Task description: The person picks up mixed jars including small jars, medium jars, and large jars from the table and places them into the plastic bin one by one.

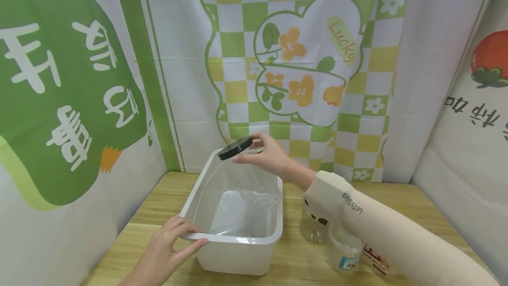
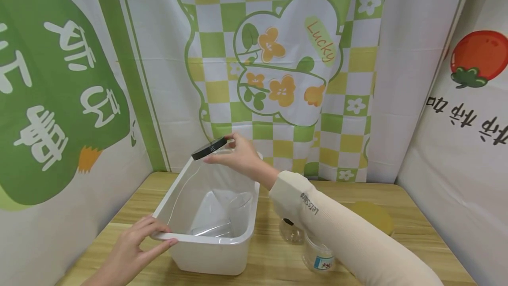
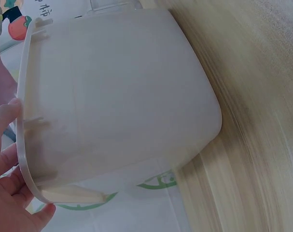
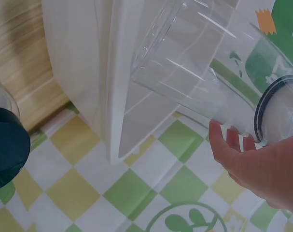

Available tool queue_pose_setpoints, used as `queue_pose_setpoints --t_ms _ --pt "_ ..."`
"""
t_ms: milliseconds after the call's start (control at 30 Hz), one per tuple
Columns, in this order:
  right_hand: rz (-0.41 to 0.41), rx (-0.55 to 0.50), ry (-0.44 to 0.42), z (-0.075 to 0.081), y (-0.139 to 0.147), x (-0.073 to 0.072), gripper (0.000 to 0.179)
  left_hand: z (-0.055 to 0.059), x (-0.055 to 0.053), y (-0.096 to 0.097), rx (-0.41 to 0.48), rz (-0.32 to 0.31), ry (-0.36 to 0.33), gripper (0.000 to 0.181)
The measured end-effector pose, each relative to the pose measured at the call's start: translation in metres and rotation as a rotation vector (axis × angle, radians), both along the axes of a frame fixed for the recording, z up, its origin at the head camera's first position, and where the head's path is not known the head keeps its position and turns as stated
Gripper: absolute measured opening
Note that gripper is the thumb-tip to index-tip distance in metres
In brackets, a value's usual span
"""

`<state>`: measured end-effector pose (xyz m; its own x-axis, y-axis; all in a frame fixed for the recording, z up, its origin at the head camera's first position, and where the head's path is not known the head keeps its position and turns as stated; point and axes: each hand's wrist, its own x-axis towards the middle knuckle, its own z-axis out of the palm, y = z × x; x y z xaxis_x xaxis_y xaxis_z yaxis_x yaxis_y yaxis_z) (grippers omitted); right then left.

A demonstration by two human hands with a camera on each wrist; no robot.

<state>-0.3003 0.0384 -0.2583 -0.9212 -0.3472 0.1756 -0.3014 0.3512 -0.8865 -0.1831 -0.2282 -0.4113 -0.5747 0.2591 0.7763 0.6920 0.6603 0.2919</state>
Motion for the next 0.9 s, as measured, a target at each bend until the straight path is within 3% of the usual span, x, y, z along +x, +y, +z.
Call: queue_pose_setpoints --t_ms 433,900 --pt "-0.015 0.057 0.006 -0.023 -0.015 0.0 0.075 0.002 0.001 -0.001 -0.02 0.004 -0.032 0.035" --pt "-0.004 0.123 -0.019 -0.035 -0.018 0.0 0.08 0.007 0.003 -0.002 -0.05 0.024 -0.081 0.031"
